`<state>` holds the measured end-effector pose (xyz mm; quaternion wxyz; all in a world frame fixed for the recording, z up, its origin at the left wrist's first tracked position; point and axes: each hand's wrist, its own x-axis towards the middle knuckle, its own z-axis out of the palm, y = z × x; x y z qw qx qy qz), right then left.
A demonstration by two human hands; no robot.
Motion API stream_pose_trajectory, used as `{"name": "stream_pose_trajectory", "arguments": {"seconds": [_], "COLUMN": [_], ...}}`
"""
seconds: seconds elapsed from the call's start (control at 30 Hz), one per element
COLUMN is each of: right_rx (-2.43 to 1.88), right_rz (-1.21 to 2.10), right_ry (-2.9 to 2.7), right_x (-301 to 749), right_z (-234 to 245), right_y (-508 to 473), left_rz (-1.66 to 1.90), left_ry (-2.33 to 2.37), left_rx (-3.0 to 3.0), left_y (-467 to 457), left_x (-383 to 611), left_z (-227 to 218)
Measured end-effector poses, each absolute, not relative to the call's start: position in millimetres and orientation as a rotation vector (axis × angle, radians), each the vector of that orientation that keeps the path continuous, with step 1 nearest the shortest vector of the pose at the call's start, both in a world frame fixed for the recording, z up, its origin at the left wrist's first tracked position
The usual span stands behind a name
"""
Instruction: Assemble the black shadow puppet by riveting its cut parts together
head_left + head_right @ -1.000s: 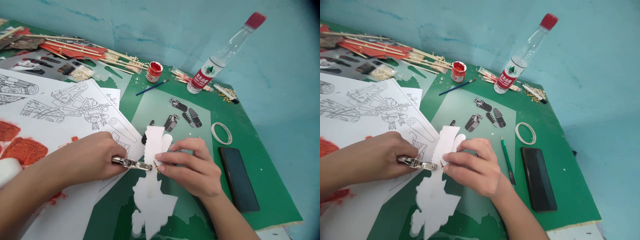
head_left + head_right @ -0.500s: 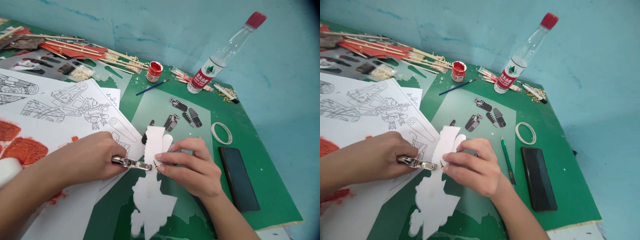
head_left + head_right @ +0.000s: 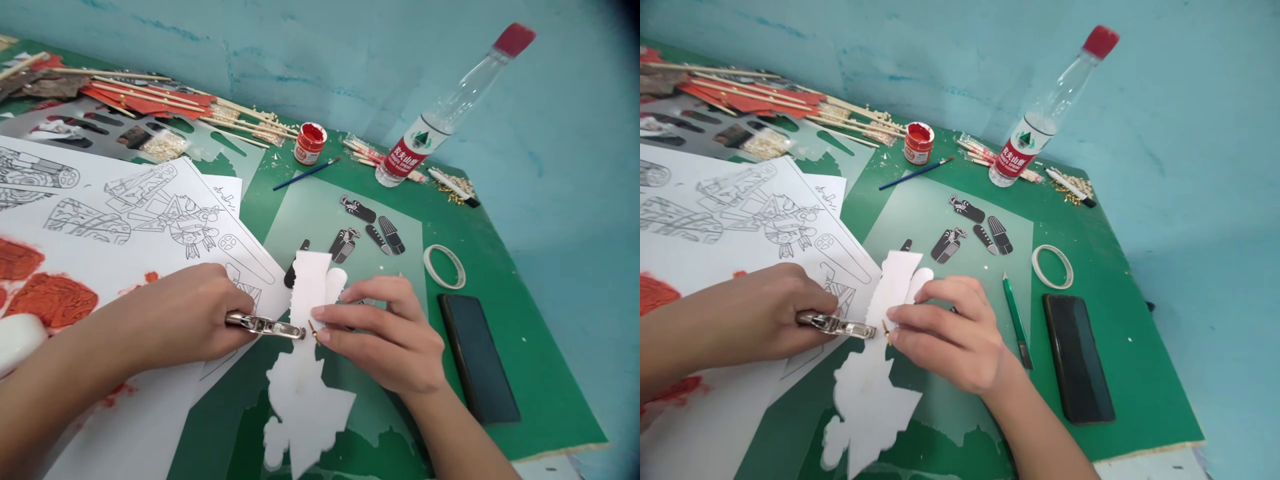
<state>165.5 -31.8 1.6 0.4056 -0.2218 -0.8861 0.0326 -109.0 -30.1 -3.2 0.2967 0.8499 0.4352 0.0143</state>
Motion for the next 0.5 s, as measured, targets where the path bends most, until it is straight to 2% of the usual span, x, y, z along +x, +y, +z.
{"name": "stream_pose_trajectory", "arguments": {"seconds": [0.5], "right_rx": [-0.575], "right_rz": [0.075], "right_ry": [-2.236], "right_x": [165.7], "right_z": [1.7], "right_y": [-32.7], "left_rz": [0.049], "left_ry": [1.146], "left_rx": [2.254], "left_y": [-29.3], "left_x": [-110.3], "left_z": [-5.7]}}
